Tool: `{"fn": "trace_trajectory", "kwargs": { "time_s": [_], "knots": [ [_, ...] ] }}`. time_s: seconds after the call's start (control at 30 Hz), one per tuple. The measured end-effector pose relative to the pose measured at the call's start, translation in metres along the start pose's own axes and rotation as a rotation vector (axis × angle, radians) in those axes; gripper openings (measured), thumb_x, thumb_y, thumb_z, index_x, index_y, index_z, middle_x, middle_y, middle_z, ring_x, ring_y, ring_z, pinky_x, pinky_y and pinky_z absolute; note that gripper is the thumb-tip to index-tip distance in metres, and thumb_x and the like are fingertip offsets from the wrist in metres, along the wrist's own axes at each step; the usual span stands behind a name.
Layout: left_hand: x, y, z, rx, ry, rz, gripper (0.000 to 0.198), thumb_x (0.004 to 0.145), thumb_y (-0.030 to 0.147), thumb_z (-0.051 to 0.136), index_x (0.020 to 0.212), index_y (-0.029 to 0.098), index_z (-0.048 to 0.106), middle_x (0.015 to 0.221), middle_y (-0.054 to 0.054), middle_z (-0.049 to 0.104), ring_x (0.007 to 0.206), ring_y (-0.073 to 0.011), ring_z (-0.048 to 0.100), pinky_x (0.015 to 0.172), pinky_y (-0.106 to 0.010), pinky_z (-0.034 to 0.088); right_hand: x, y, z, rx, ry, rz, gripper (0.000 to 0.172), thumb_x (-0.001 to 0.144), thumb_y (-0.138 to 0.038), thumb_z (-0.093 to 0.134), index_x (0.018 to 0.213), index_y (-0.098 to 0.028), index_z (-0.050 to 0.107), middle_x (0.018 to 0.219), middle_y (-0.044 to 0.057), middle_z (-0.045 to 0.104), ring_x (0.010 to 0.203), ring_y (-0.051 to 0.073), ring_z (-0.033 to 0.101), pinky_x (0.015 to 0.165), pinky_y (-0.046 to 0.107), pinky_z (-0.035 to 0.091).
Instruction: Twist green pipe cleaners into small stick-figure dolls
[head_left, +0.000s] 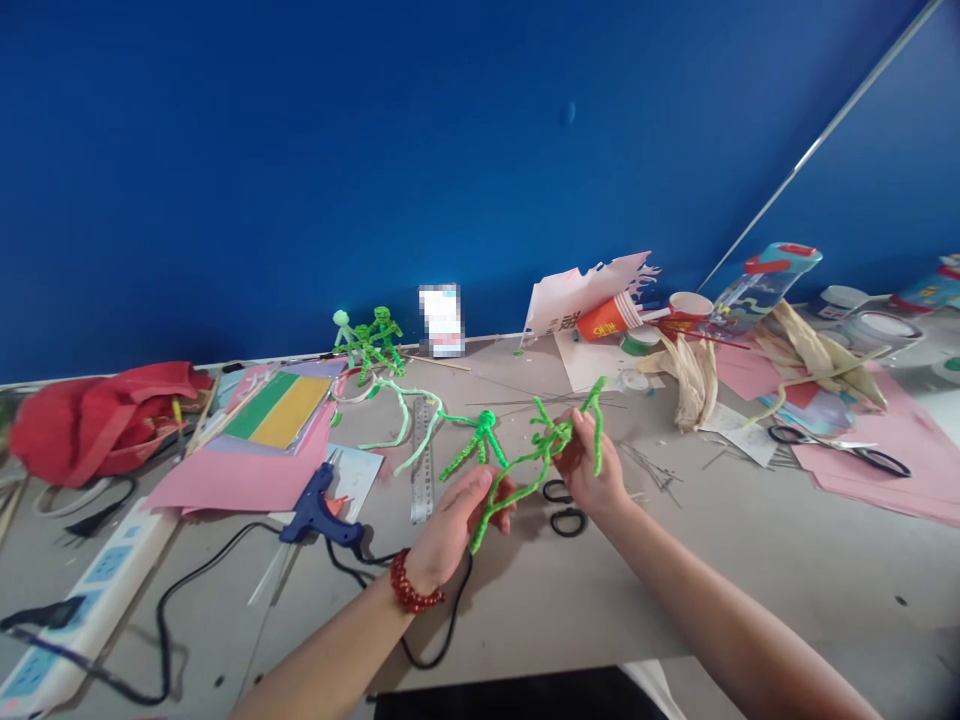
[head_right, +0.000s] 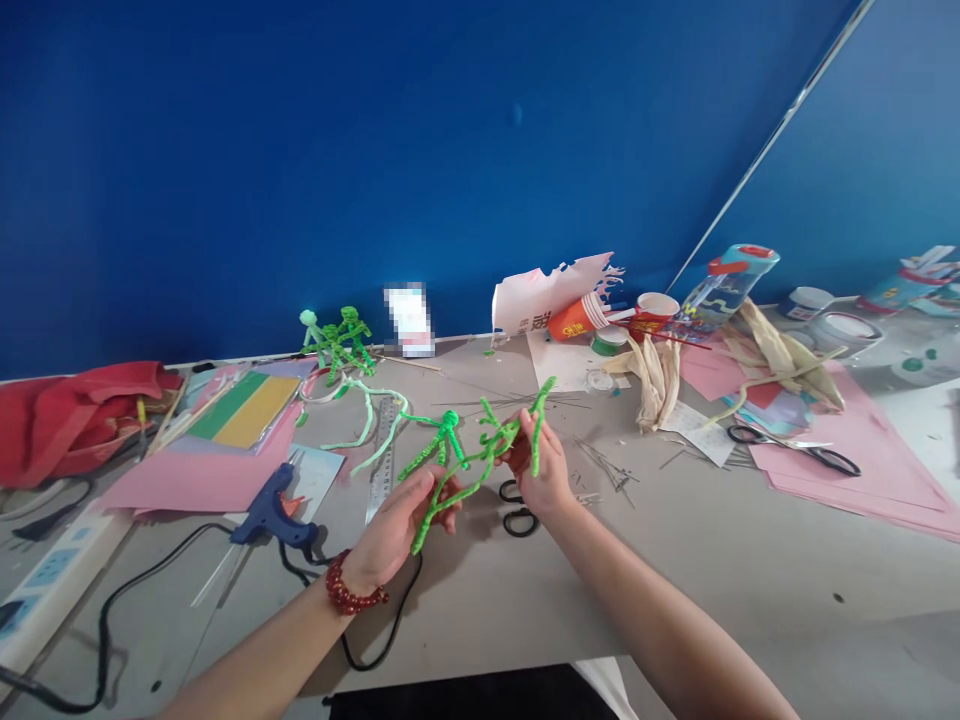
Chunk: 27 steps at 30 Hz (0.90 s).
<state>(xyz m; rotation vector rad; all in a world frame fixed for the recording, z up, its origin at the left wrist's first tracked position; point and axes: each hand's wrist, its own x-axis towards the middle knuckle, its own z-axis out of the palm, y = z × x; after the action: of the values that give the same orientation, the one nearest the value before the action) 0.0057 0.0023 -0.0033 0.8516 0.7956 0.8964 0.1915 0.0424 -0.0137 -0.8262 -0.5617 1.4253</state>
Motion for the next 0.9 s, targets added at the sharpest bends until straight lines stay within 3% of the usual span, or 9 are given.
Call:
{"fn": "trace_trajectory", "kwargs": {
  "time_s": [0.1, 0.17, 0.27, 0.33, 0.47, 0.63, 0.8, 0.83, 0.9],
  "knots": [
    [0.001, 0.000, -0.002, 0.036, 0.111, 0.088, 0.022, 0.086, 0.039, 0.060, 0.089, 0.018, 0.064, 0.082, -0.003, 0.061, 0.076, -0.0158, 0.057, 0.069, -0.027, 0.047, -0.007, 0.004, 0.000, -0.164, -0.046, -0.005, 0.034, 0.076, -0.047, 0.069, 0.065, -0.019, 0.053, 0.051, -0.006, 0.050, 0.042, 0.009, 0.045, 0.040, 0.019, 0.037],
    [0.001, 0.000, -0.003, 0.029, 0.144, 0.137, 0.021, 0.087, 0.039, 0.059, 0.090, 0.018, 0.064, 0.086, -0.004, 0.060, 0.079, -0.0161, 0.056, 0.070, -0.027, 0.047, -0.012, 0.007, 0.000, -0.300, -0.149, 0.020, 0.035, 0.077, -0.047, 0.066, 0.063, -0.019, 0.052, 0.048, -0.006, 0.047, 0.039, 0.008, 0.042, 0.039, 0.020, 0.034],
    [0.000, 0.001, -0.004, 0.019, 0.141, 0.208, 0.027, 0.088, 0.044, 0.057, 0.091, 0.018, 0.064, 0.091, -0.005, 0.058, 0.080, -0.0164, 0.055, 0.068, -0.027, 0.046, -0.019, 0.008, 0.003, -0.586, -0.359, 0.017, 0.036, 0.084, -0.042, 0.057, 0.058, -0.019, 0.047, 0.045, -0.006, 0.047, 0.040, 0.008, 0.042, 0.042, 0.020, 0.033],
    [0.000, 0.001, -0.005, 0.058, 0.116, 0.235, 0.031, 0.086, 0.046, 0.058, 0.093, 0.017, 0.064, 0.091, -0.005, 0.058, 0.080, -0.0165, 0.054, 0.068, -0.026, 0.045, -0.024, 0.009, 0.006, -0.807, -0.432, -0.057, 0.036, 0.086, -0.035, 0.053, 0.055, -0.019, 0.043, 0.046, -0.005, 0.050, 0.043, 0.009, 0.045, 0.046, 0.019, 0.034],
    [0.001, 0.003, -0.003, 0.173, 0.100, 0.180, 0.020, 0.080, 0.037, 0.068, 0.082, 0.017, 0.064, 0.080, -0.003, 0.059, 0.076, -0.0158, 0.052, 0.071, -0.026, 0.043, -0.031, 0.010, 0.011, -1.044, -0.458, -0.165, 0.038, 0.088, -0.028, 0.051, 0.054, -0.020, 0.039, 0.046, -0.005, 0.049, 0.045, 0.009, 0.045, 0.048, 0.019, 0.032],
    [0.002, 0.007, 0.003, 0.095, 0.112, 0.132, 0.022, 0.085, 0.034, 0.061, 0.070, 0.018, 0.063, 0.072, -0.001, 0.059, 0.072, -0.0161, 0.055, 0.071, -0.027, 0.044, -0.024, 0.002, 0.008, -1.006, -0.524, -0.133, 0.041, 0.092, -0.040, 0.050, 0.057, -0.019, 0.049, 0.050, -0.004, 0.053, 0.047, 0.010, 0.048, 0.049, 0.019, 0.034],
    [0.000, 0.011, 0.005, 0.049, 0.145, 0.075, 0.024, 0.081, 0.031, 0.064, 0.063, 0.017, 0.059, 0.063, 0.000, 0.060, 0.057, -0.0130, 0.056, 0.061, -0.026, 0.042, -0.006, -0.034, 0.000, -0.909, -0.388, -0.181, 0.050, 0.096, -0.051, 0.038, 0.060, -0.019, 0.053, 0.056, 0.000, 0.058, 0.050, 0.011, 0.051, 0.052, 0.022, 0.040],
    [0.000, 0.011, 0.005, 0.040, 0.133, 0.059, 0.024, 0.081, 0.031, 0.063, 0.062, 0.017, 0.057, 0.063, 0.000, 0.061, 0.054, -0.0126, 0.056, 0.059, -0.026, 0.042, -0.005, -0.042, -0.001, -0.981, -0.384, -0.177, 0.048, 0.096, -0.049, 0.038, 0.062, -0.019, 0.053, 0.058, -0.001, 0.059, 0.050, 0.011, 0.052, 0.053, 0.022, 0.040],
    [-0.001, 0.011, 0.006, 0.009, 0.110, 0.028, 0.024, 0.081, 0.030, 0.062, 0.063, 0.016, 0.056, 0.067, -0.002, 0.065, 0.050, -0.0120, 0.056, 0.055, -0.026, 0.041, -0.007, -0.054, -0.002, -1.274, -0.506, -0.174, 0.033, 0.093, -0.039, 0.046, 0.068, -0.020, 0.058, 0.065, -0.002, 0.062, 0.056, 0.012, 0.054, 0.056, 0.022, 0.037]
  ]
}}
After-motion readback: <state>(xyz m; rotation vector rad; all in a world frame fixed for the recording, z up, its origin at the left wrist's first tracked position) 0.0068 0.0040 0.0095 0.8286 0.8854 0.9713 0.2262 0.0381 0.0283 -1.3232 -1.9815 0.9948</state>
